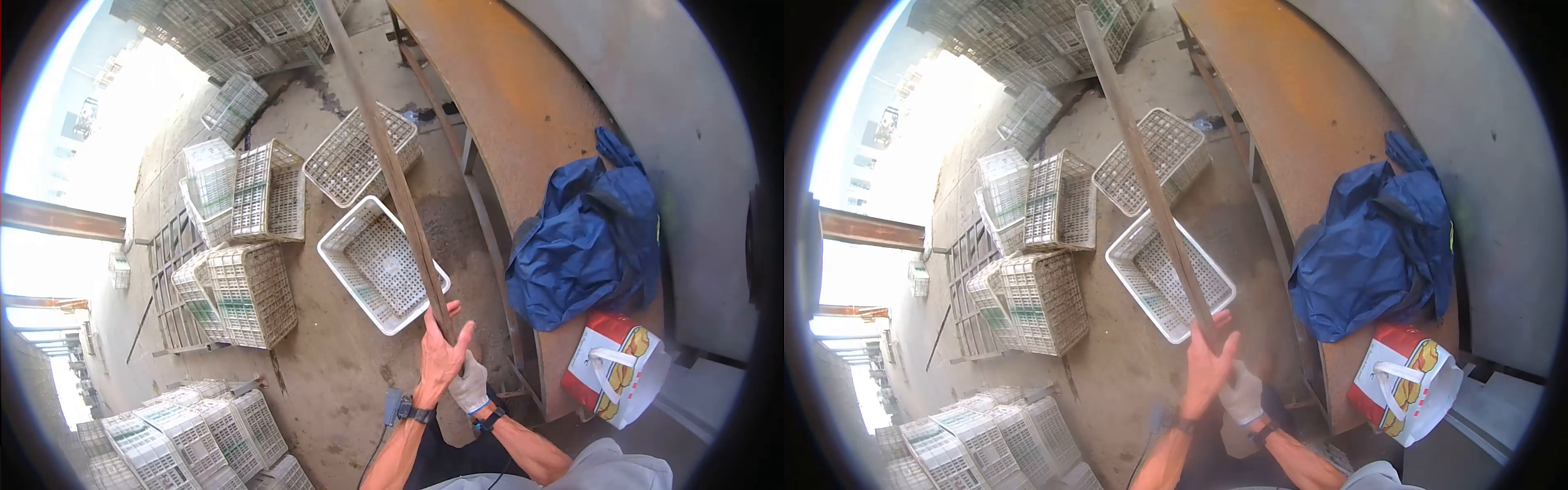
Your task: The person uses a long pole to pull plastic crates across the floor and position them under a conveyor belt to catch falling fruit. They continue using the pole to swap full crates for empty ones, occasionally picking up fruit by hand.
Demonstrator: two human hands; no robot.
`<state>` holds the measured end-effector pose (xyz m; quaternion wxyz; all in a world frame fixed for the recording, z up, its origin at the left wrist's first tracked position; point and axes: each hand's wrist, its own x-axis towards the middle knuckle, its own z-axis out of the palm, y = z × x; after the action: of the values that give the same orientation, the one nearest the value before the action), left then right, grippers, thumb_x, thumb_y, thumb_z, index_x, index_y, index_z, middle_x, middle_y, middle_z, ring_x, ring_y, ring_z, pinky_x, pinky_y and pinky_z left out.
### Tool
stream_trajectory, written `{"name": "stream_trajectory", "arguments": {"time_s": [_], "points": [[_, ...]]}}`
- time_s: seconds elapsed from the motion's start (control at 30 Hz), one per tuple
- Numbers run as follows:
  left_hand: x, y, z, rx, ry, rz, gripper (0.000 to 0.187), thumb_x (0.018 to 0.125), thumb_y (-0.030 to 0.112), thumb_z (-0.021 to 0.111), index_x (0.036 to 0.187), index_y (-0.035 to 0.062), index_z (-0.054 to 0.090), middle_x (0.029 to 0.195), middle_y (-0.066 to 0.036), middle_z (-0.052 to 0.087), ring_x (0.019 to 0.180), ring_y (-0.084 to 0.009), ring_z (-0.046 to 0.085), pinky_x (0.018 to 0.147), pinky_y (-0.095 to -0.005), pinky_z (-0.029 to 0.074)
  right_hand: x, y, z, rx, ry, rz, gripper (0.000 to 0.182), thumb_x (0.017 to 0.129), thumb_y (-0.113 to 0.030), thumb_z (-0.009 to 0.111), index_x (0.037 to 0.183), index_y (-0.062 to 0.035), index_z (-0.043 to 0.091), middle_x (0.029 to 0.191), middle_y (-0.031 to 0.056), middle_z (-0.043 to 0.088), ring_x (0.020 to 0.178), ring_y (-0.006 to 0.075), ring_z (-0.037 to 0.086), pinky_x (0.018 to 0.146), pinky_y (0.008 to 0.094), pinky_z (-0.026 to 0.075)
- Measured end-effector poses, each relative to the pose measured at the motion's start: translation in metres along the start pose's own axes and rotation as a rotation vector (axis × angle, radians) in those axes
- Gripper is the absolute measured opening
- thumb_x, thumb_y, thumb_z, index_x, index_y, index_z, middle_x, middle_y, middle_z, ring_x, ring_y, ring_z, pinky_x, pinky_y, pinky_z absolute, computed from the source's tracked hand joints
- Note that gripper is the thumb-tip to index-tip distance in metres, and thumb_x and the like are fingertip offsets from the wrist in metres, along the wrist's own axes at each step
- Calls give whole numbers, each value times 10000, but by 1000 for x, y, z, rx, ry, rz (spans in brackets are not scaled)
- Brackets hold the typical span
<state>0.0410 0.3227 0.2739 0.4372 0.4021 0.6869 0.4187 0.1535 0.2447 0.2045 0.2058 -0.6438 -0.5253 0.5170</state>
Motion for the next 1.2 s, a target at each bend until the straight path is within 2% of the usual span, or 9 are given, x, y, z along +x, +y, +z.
{"name": "stream_trajectory", "arguments": {"time_s": [0.1,0.27,0.5,0.6,0.63,0.77,0.9,1.13,1.2], "points": [[20,69,-17,-196,103,-82,371,1050,197,605,1350,-2,514,1061,-147,697,983,-319,696,852,-435,539,9,-84,-51,-294,-237,-135,526,864,-341,785,1262,-29,643,1072,201,736,1001,381,731,863,445,570],[49,87,-49,34,159,256,192,1075,171,585,1167,26,499,863,-152,608,769,-355,641,701,-476,512,42,-209,-151,-123,-48,-380,710,857,-316,768,1464,-21,549,1358,219,659,1241,332,666,1061,419,508],[73,60,-41,154,94,387,241,935,-18,600,1158,23,518,1076,-211,568,1065,-426,572,914,-506,468,53,-427,-249,276,-65,-851,940,918,-499,782,1586,19,371,1494,175,563,1359,276,564,1117,396,455],[95,80,-46,161,119,447,301,863,-67,588,1142,30,528,1082,-197,556,1076,-415,551,960,-500,455,34,-467,-254,476,-107,-731,847,958,-524,717,1547,11,426,1441,194,594,1275,307,625,1056,423,510],[113,86,-47,154,141,476,307,855,-69,590,1139,32,528,1079,-195,556,1073,-415,552,959,-501,456,42,-464,-262,582,-163,-692,666,986,-504,689,1393,3,542,1246,193,673,1082,309,698,932,437,566],[175,132,-54,199,212,535,317,826,-69,614,1115,37,542,1067,-182,568,1068,-406,560,955,-499,462,55,-494,-260,520,-108,-872,494,978,-490,719,1116,-35,586,908,131,658,780,239,674,765,428,576],[270,179,-39,132,287,600,313,813,-63,643,1092,46,553,1058,-170,576,1060,-396,566,951,-488,462,109,-523,-270,385,-40,-1047,390,976,-394,747,1082,-49,599,839,110,654,661,213,636,738,408,572],[488,233,-7,95,299,591,308,826,-82,661,1087,38,551,1128,-165,593,1176,-400,579,1015,-485,480,298,-575,-280,217,-63,-1144,342,976,-349,749,1081,-60,599,874,98,672,724,224,660,743,425,572],[545,244,-4,98,327,522,309,836,-76,665,1100,38,548,1161,-169,593,1239,-412,564,1050,-492,473,354,-599,-289,193,-159,-1071,366,1018,-401,670,1160,-76,581,959,77,628,838,197,618,911,455,521]]}}
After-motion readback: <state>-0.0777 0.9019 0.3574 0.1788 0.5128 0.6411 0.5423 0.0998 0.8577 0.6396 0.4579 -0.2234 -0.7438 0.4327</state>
